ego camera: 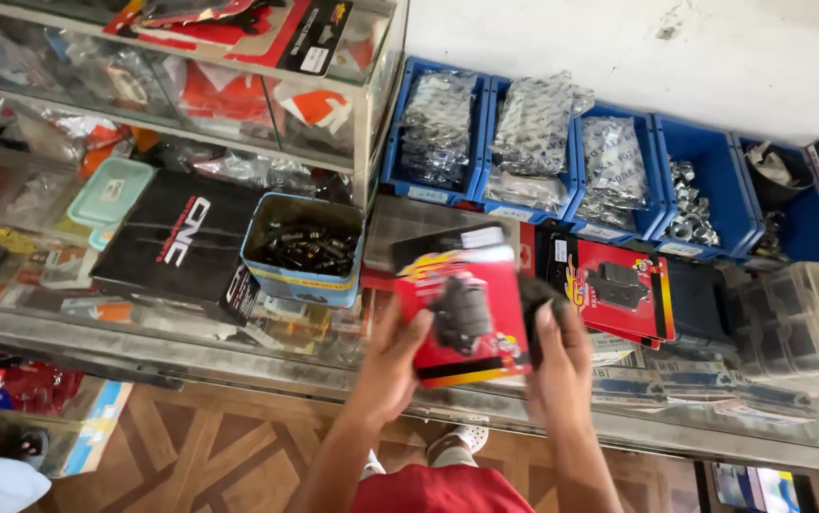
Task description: The person repeatedly picks up packaged brake pads from a glass counter, turns them over to inspect the packaging, and places them back onto a wall display rack. The person handles several identical packages one at a time in a repetitive cycle.
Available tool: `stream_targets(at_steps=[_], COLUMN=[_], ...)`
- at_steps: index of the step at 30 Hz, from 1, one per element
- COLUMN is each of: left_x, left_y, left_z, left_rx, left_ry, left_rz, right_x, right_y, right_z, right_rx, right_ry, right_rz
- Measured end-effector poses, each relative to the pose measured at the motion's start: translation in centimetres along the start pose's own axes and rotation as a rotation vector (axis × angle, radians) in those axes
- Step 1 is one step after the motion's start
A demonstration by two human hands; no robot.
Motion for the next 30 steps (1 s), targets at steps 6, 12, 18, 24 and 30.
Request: stream_targets(at_steps=[6, 12, 18, 24, 30], left_x=[-1.6, 4.8, 3.7, 5.2, 0.5], left_y=[6.2, 0.3, 0.8, -3.6, -2.1], left_z=[0.3, -1.2, -1.3, -2.5, -2.1], left_rx=[0.077, 0.257, 0.286, 0.097, 0.286], left_ry=[0.290, 0.275, -0.113, -0.026, 0.225], left_rz=[-0.716, -0.650, 0.093, -0.001, 0.303], right_x=[1.0, 3.4, 5.1, 5.1, 5.4], right_y=[1.7, 5.9, 7.7, 10.0, 8.3], right_z=[3.7, 5.8, 1.5, 5.3, 6.4], right_rx=[-0.002, 0.554, 0.651, 0.731, 0.767], right_ry=[0.054, -0.216, -0.583, -0.904, -0.607], right_rz=[-0.098, 0.133, 0.796, 0.798, 0.912])
Point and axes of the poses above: each hand's wrist, its own z-axis away from the middle knuckle, its own y-axis out of the palm, x = y × z, the point moved 3 cm from there along -z, towards the middle knuckle, and after that the axes turned 1 degree about -y, right-handed, at the moved point
